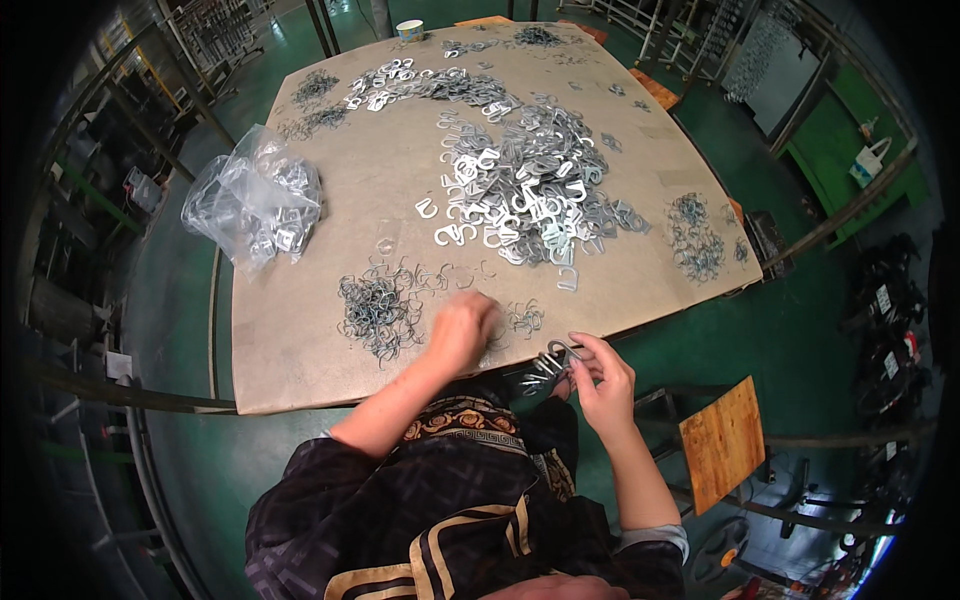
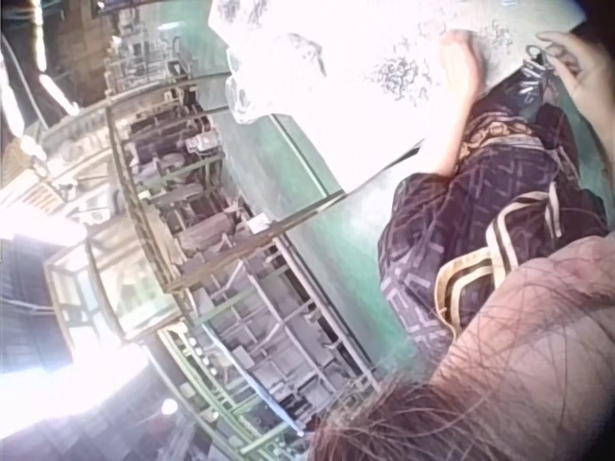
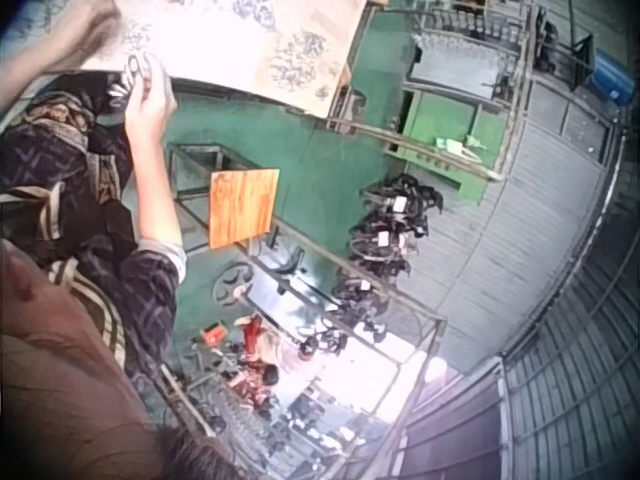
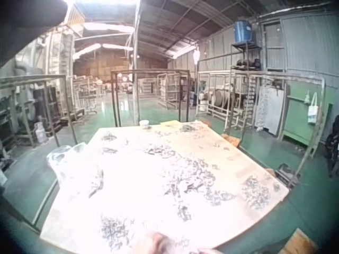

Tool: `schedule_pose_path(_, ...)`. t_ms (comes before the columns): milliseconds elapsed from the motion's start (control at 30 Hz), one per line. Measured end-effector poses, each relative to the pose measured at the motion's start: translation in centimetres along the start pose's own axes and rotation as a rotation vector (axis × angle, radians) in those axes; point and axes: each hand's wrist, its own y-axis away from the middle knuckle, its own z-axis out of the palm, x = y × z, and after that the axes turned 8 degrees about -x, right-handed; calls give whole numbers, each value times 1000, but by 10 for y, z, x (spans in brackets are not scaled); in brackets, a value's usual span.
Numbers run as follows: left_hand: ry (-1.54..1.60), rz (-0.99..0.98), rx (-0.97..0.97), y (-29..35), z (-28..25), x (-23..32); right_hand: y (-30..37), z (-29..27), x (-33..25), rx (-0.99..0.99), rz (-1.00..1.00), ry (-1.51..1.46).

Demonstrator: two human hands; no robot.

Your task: The person repeatedly picks up small metal hooks and wire loops from a table, inserts the hooks into the loops, and accumulates the assembled units in their hand. Periodically, the person lifts the assembled chain and hangs it on a nearby rack before returning to the table to continue assembling more units.

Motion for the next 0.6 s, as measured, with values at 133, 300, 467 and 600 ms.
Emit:
schedule_pose_path(133,-474,-50,-137,-24,7,-43,3,-2,-4,-2,27,14)
schedule_pose_path(300,-638,-60,-301,-39,14,-40,6,-2,-1,17,30,16)
schedule_pose_path(467,-685,-95,-347,-53,12,-38,8,-3,1,24,95,-98)
schedule_pose_path(600,5,-128,-415,-46,-8,-14,11,2,13,35,137,-202)
